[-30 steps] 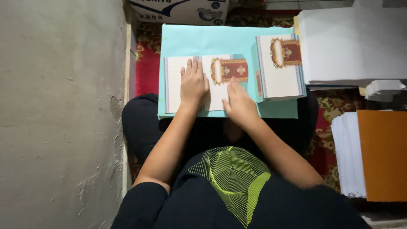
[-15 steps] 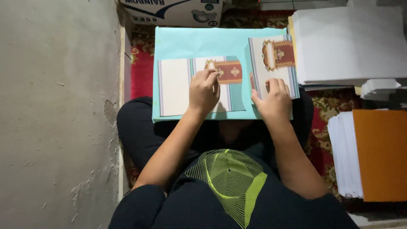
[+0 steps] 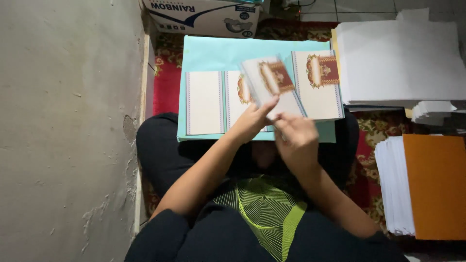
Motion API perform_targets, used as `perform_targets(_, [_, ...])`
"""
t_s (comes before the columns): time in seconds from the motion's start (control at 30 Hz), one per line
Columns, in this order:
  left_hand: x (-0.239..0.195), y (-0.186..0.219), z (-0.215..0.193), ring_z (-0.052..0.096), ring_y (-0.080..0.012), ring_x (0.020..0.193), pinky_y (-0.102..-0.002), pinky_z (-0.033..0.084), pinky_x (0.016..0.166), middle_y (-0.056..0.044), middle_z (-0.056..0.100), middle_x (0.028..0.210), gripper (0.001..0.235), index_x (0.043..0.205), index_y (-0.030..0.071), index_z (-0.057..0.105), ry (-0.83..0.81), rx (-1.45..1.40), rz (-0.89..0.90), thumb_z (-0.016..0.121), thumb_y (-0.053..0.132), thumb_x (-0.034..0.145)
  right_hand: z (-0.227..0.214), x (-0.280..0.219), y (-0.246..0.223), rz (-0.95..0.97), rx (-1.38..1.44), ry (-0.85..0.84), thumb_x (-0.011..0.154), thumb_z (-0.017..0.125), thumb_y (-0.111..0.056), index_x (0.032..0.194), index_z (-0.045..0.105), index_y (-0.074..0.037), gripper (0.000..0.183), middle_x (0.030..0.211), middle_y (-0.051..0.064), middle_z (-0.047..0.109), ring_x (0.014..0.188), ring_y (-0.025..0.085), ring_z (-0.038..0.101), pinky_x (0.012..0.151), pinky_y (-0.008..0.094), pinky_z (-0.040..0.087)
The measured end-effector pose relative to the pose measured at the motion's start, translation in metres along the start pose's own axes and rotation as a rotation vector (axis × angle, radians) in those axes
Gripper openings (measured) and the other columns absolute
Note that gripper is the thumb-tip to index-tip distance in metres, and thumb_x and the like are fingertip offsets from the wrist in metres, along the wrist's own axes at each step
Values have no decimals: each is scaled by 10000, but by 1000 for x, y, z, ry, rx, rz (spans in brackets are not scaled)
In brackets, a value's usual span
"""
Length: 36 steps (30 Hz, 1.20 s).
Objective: The person sits on the floor and repeatedly folds small, decorated booklets in half by hand. They smooth the crease of each folded booklet and place it on a growing stack to their right.
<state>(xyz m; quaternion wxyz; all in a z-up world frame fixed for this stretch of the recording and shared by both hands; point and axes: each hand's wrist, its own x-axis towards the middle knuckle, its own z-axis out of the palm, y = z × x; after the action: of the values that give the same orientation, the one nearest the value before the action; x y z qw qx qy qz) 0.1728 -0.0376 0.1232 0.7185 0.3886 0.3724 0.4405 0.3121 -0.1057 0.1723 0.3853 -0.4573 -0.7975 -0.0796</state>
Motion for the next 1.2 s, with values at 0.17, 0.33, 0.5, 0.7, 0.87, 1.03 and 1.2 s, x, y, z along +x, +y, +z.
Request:
perform_targets(0.17, [-16, -1, -43, 679, -187, 735, -380, 572, 632, -139, 710, 872, 266, 1146, -12, 698, 96, -69, 120, 700, 184, 967, -3, 5, 0, 126, 383, -18, 970, 592, -519, 1235, 678, -81, 519, 1350, 150, 613, 1245, 367, 568, 1059, 481, 379])
perform_targets(0.33, [-62, 57, -40, 684, -219, 826, -454, 575, 776, -186, 754, 885, 392, 1034, -17, 748, -4, 300, 147, 771, 355, 914, 4, 0, 5, 594, 809, -169, 1030, 574, -411, 1350, 483, 10, 537, 1104, 108, 509, 1059, 242, 513, 980, 418, 397])
perform_targets(0.5, [-53, 27, -59, 715, -390, 1044, -538, 533, 958, -230, 751, 1028, 314, 1127, 33, 760, 52, 623, 225, 610, 267, 982, 36, -23, 19, 724, 837, -315, 955, 616, -12, 1054, 430, -129, 241, 888, 39, 598, 870, 151, 568, 835, 343, 446])
perform_targets(0.7, [-35, -17, -99, 549, -372, 1321, -578, 364, 1161, -233, 593, 1397, 478, 1461, 32, 492, -43, 491, 214, 516, 38, 984, 61, -26, 28, 1036, 1584, -117, 921, 570, 33, 1069, 387, -157, 303, 1017, -37, 482, 916, 87, 581, 811, 209, 485])
perform_targets(0.87, [-12, -128, -160, 375, -311, 1454, -530, 229, 1229, -182, 492, 1531, 445, 1480, 62, 523, -85, 232, 329, 466, 195, 1059, 71, -29, 36, 986, 1385, -93, 995, 567, -42, 1005, 391, -166, 215, 961, -85, 433, 887, 26, 524, 763, 175, 422])
perform_targets(1.03, [-78, -1, -47, 278, -384, 1520, -520, 220, 1267, -234, 230, 1668, 1219, 1609, -29, 264, -288, -623, 133, 210, 934, 865, 76, -25, 26, 854, 1048, -215, 897, 586, 67, 921, 486, -118, 211, 961, -26, 540, 924, 94, 578, 832, 273, 483])
perform_targets(1.2, [-33, -54, -73, 507, -274, 1365, -490, 343, 1189, -154, 497, 1518, 549, 1575, 107, 382, -110, -292, 273, 365, 430, 1132, 101, -28, 22, 731, 702, -249, 892, 750, -100, 1068, 682, -107, 189, 1104, 57, 655, 1117, 185, 632, 965, 406, 494])
